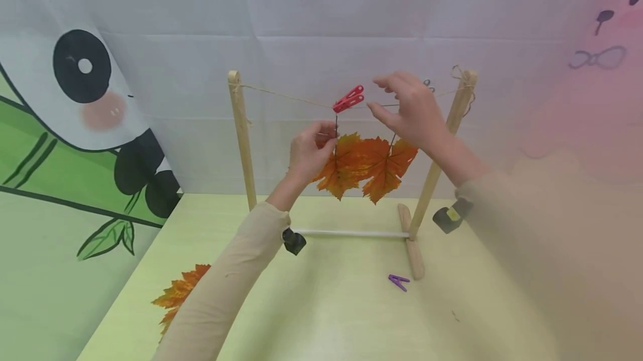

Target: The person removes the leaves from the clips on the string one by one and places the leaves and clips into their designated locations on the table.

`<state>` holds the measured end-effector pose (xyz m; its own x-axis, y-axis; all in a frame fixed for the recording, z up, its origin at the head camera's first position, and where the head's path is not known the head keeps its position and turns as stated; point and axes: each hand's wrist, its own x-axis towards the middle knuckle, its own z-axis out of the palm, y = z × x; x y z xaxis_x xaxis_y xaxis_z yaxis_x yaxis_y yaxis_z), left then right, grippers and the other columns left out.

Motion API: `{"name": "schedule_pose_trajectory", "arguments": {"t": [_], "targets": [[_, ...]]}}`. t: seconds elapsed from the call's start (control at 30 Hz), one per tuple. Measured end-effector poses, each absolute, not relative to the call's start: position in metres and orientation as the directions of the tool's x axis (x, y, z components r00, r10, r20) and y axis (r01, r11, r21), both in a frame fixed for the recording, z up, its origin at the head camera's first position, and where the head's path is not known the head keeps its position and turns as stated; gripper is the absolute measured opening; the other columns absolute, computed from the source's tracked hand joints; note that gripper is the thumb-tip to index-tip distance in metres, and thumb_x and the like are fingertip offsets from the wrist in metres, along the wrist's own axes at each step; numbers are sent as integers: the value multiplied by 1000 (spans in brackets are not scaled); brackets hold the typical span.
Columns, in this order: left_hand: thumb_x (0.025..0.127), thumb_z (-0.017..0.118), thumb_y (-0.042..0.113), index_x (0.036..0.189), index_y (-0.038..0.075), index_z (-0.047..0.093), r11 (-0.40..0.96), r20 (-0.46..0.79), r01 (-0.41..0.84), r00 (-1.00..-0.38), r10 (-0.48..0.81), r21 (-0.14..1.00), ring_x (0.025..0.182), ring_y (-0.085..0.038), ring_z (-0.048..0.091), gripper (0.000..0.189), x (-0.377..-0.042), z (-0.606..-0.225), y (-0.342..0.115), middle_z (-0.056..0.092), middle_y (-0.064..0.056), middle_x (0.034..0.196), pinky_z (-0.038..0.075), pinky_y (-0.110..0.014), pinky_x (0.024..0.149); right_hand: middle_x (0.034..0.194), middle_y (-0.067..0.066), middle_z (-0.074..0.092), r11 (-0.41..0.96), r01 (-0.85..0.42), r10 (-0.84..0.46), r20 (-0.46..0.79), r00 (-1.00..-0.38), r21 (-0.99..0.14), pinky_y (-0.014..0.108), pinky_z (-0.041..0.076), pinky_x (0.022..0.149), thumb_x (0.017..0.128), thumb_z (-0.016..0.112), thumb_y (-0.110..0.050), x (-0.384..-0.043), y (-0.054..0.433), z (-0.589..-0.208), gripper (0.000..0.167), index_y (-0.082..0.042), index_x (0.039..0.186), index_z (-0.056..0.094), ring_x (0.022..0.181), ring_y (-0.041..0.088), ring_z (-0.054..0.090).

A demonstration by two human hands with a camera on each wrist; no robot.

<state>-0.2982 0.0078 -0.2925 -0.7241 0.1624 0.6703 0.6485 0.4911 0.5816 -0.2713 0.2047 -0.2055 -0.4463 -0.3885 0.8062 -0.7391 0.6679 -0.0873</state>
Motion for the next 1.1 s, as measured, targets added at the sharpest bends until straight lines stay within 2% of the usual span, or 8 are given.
{"name": "schedule_pose_trajectory", "arguments": {"t": [0.43, 0.7, 0.8, 0.87, 1.0, 1.1], "targets": [[85, 61, 6, 101, 4, 62, 488, 663, 644, -731, 163, 590, 82, -15, 66, 16, -299, -293, 12, 66, -6, 92, 49, -18, 74, 100, 19, 61, 683, -700, -393, 703, -592, -208, 42, 48, 77, 83, 64, -11, -284, 198, -206, 37, 5, 116, 56, 90, 27, 57], [85, 61, 6, 101, 4, 62, 485, 659, 641, -734, 163, 595, 81, -15, 66, 16, -299, -295, 14, 66, -6, 91, 49, -17, 74, 101, 16, 63, 678, -684, -383, 664, -642, -270, 40, 48, 78, 85, 62, -12, -288, 195, -206, 33, 4, 114, 58, 91, 25, 58], [86, 61, 6, 101, 5, 62, 485, 651, 636, -741, 166, 600, 81, -15, 66, 16, -298, -294, 15, 66, -6, 92, 50, -18, 74, 101, 13, 64, 672, -660, -352, 639, -683, -335, 36, 48, 80, 86, 62, -15, -287, 195, -205, 32, 2, 113, 59, 91, 22, 59], [86, 61, 6, 101, 5, 62, 489, 648, 634, -743, 169, 599, 81, -15, 66, 16, -297, -294, 14, 66, -6, 92, 50, -18, 74, 100, 11, 64, 664, -640, -329, 618, -714, -386, 29, 47, 80, 86, 62, -17, -287, 195, -204, 31, 0, 112, 60, 90, 19, 59], [86, 60, 7, 101, 5, 61, 493, 647, 635, -742, 174, 595, 81, -15, 66, 15, -296, -294, 13, 66, -6, 91, 50, -18, 74, 99, 11, 64, 644, -600, -282, 581, -763, -475, 18, 44, 75, 86, 63, -20, -284, 196, -205, 29, -1, 107, 61, 87, 16, 60], [86, 60, 7, 100, 5, 62, 488, 652, 639, -738, 173, 594, 80, -15, 66, 15, -296, -294, 12, 66, -6, 91, 50, -18, 74, 97, 11, 65, 629, -584, -259, 571, -779, -512, 15, 43, 72, 84, 64, -21, -282, 196, -206, 28, -1, 104, 63, 84, 9, 60]]}}
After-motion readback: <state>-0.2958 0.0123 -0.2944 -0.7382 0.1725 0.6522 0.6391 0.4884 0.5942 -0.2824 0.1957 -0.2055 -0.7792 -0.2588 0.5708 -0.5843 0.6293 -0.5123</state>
